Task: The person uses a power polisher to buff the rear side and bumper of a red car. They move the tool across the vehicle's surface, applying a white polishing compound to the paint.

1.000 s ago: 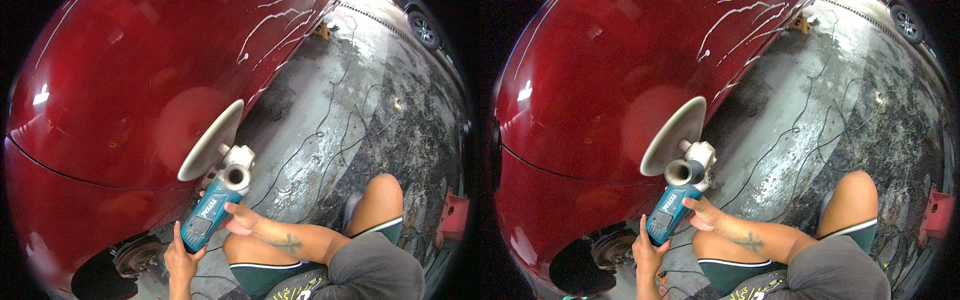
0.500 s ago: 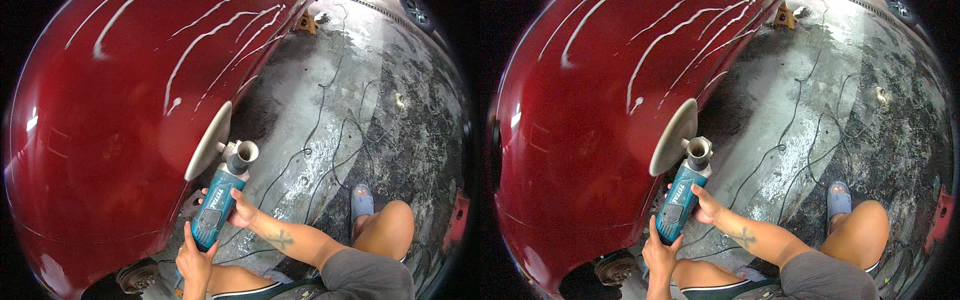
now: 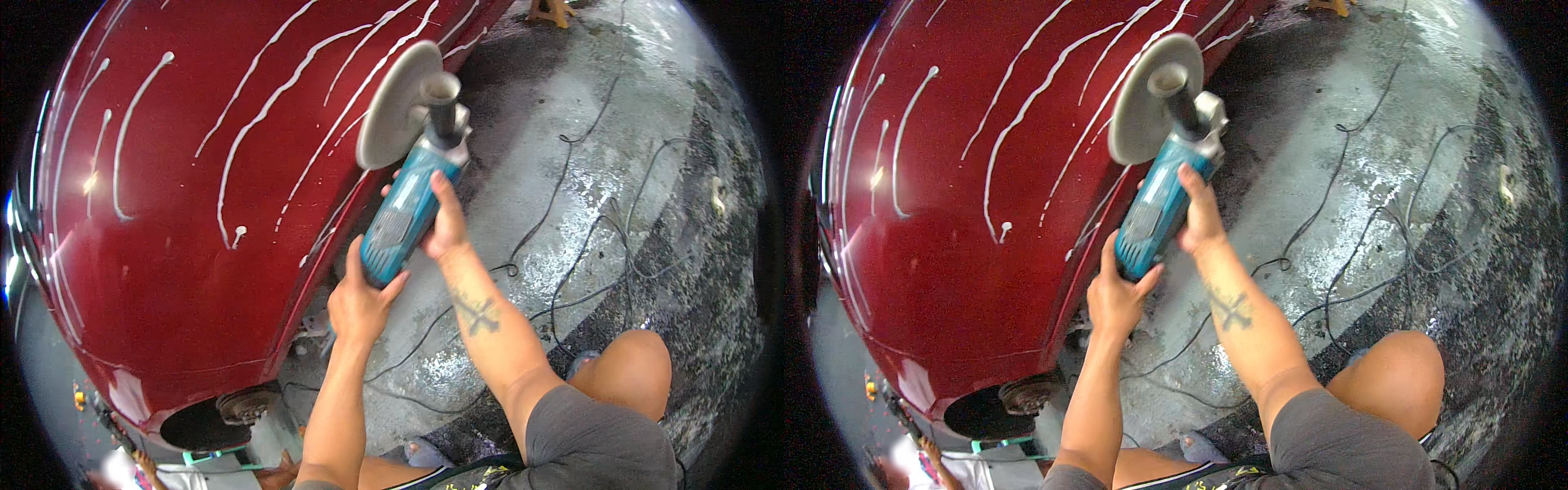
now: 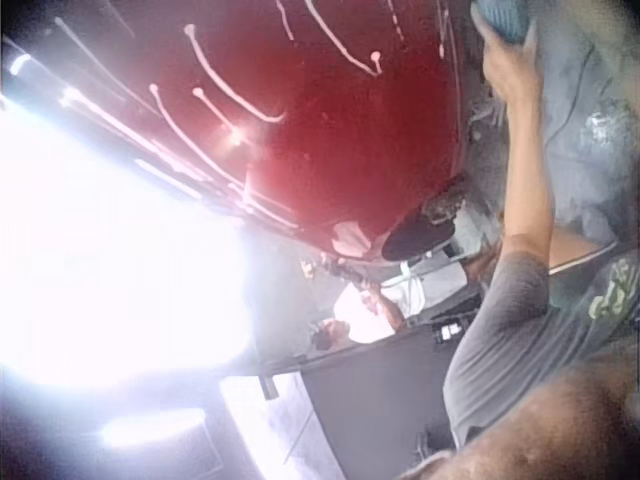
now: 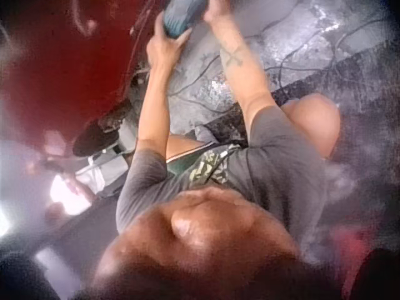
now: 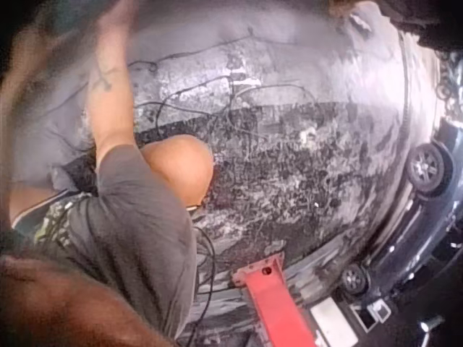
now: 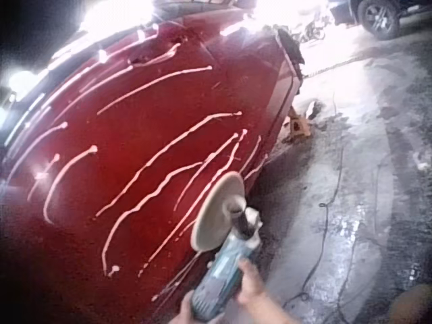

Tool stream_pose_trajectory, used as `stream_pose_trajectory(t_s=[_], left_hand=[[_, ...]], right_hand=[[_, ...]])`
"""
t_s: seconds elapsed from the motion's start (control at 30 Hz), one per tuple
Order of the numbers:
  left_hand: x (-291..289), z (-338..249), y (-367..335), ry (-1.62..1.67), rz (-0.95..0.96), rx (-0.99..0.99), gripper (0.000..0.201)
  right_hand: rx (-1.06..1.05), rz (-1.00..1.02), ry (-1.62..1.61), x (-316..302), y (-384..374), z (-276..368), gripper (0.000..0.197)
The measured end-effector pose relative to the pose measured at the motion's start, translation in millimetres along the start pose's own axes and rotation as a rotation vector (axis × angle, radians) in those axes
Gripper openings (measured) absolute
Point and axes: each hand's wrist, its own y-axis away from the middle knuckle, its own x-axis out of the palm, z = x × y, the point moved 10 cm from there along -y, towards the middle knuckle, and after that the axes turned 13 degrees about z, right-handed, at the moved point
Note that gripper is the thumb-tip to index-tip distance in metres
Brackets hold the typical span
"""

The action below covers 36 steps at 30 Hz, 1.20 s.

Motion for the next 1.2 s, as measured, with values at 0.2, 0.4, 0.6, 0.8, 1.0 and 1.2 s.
stream_pose_trajectory(t_s=[0.2, 0.4, 0.6, 0.8, 1.0, 1.2], left_hand=[[-19, -34, -11, -0.085, 0.032, -0.020, 0.103], [-25, 41, 42, -0.151, -0.010, -0.053, 0.107], [-26, 163, 124, -0.220, 0.027, -0.148, 0.109], [-44, 270, 218, -0.245, 0.028, -0.214, 0.110], [-64, 279, 243, -0.194, -0.050, -0.154, 0.114], [-86, 189, 200, -0.167, -0.109, -0.119, 0.114]], right_hand=[[-0.010, -0.041, -0.062, -3, -11, 20, 0.087], [0.128, -0.004, -0.196, 15, 42, -75, 0.090], [0.332, 0.032, -0.330, 44, 127, -209, 0.091], [0.600, -0.022, -0.473, 87, 217, -342, 0.072], [0.572, 0.077, -0.423, 117, 222, -352, 0.094], [0.319, 0.229, -0.398, 146, 148, -234, 0.097]])
